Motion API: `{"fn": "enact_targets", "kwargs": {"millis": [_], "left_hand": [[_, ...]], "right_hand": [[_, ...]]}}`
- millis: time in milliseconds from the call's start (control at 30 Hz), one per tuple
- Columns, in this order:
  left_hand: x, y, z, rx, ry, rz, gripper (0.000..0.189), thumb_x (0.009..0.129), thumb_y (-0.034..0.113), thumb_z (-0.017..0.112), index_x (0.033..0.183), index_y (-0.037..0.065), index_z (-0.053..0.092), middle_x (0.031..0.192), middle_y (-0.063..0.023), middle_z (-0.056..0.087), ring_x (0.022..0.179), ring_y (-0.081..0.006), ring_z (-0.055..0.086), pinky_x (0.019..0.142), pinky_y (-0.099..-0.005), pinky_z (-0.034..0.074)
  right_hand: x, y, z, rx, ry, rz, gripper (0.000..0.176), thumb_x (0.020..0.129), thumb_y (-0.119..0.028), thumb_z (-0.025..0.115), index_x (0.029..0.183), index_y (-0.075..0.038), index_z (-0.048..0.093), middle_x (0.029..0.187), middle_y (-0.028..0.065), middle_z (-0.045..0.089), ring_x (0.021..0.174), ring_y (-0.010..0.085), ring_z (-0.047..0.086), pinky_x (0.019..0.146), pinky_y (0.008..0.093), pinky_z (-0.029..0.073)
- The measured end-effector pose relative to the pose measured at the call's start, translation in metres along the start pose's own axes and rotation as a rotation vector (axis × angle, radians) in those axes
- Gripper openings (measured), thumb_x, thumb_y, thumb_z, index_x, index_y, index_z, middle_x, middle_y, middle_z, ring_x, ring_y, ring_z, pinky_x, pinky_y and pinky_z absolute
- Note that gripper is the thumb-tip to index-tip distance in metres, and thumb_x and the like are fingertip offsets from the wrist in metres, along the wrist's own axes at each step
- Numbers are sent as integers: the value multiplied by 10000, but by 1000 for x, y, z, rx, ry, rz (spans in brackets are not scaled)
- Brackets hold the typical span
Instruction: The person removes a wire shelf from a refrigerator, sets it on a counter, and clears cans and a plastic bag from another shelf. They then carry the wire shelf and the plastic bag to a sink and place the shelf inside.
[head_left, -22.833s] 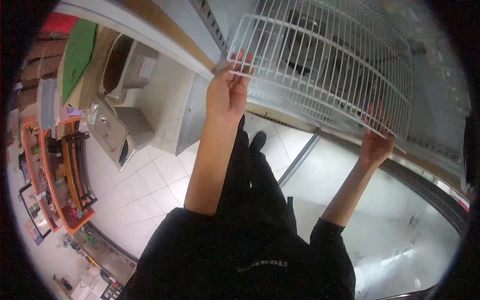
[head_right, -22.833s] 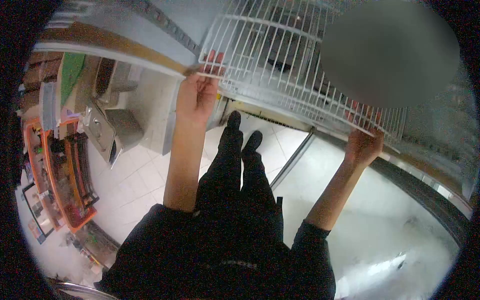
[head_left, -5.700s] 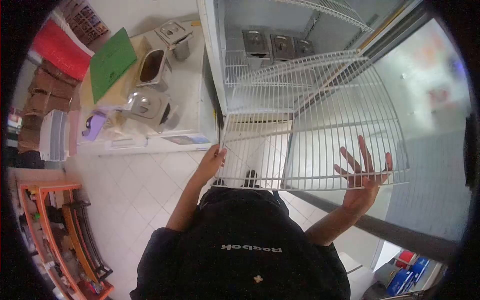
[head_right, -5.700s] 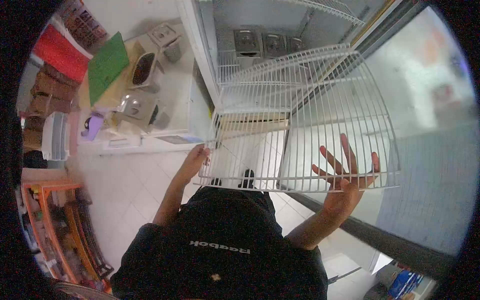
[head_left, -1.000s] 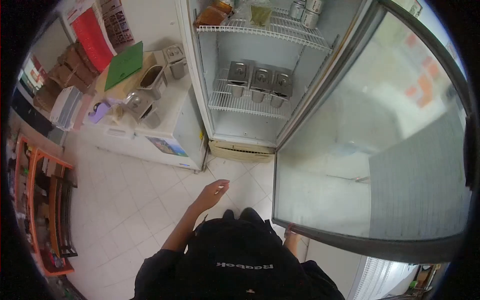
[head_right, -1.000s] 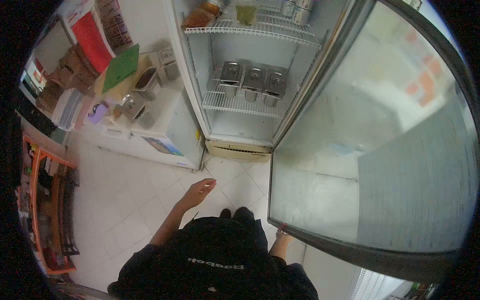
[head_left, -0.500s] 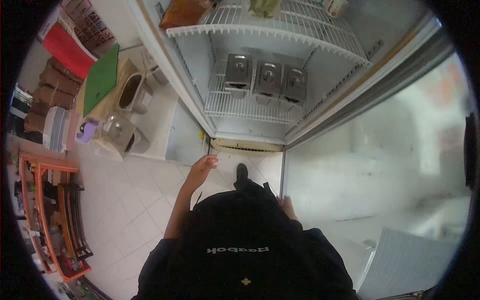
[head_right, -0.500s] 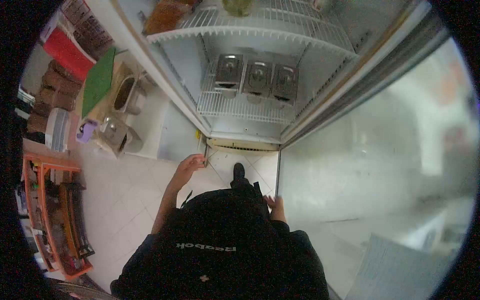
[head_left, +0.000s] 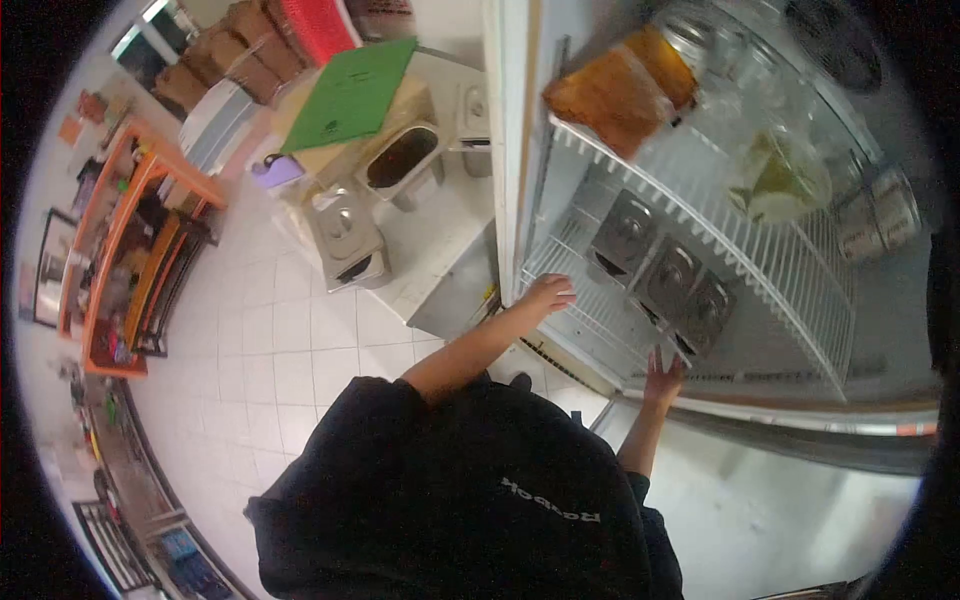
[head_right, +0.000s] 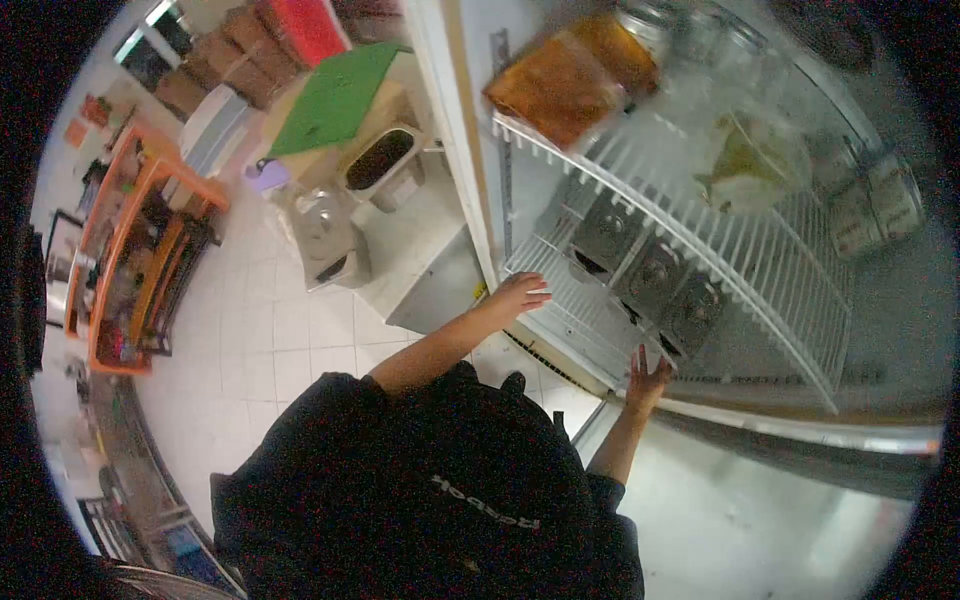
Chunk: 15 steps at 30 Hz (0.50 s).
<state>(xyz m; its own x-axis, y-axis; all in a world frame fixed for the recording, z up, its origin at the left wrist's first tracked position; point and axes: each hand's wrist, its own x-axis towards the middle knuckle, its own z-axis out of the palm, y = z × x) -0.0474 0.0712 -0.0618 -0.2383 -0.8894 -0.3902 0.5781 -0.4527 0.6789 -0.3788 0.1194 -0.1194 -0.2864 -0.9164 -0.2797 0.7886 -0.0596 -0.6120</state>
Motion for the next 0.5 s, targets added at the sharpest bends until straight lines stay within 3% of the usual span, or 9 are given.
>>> {"fn": "enact_targets", "kwargs": {"millis": [133,233,333,367,500], "left_hand": [[-4,21,20,-95,128,-59,438,829,252,547,1145,-1,378,1126,-139,447,1046,-326,501,881,-388,419],[-28,17,-7,-283,-7,-54,375,834,247,544,1083,0,412,1114,-139,441,1064,-320,487,894,-396,410],[-85,36,-15,-174,88,105,348,843,261,530,1058,10,419,1098,-132,439,1063,-317,483,906,-406,400],[-104,32,-26,-240,229,231,348,849,277,520,1051,11,425,1078,-131,445,1051,-316,490,908,-409,399],[-162,38,-75,-459,812,666,517,867,364,473,1166,-23,305,1135,-159,373,1043,-328,485,925,-430,390]], "right_hand": [[10,-7,5,-10,-56,-13,427,847,-203,504,1232,-107,348,1337,147,271,1199,433,297,961,521,323],[18,-7,-6,119,-51,-8,319,851,-196,492,1121,-36,435,1264,190,358,1207,438,276,990,503,303],[3,-16,29,-56,-27,-64,355,788,-172,552,1093,2,499,1185,142,478,1101,318,443,977,420,349],[27,-12,-16,55,-187,-13,321,788,-150,550,1071,-2,515,1167,142,494,1082,300,461,981,419,342],[48,-16,-23,-98,-77,-74,301,804,-134,531,1074,-3,512,1133,140,519,1060,276,478,959,396,368]]}}
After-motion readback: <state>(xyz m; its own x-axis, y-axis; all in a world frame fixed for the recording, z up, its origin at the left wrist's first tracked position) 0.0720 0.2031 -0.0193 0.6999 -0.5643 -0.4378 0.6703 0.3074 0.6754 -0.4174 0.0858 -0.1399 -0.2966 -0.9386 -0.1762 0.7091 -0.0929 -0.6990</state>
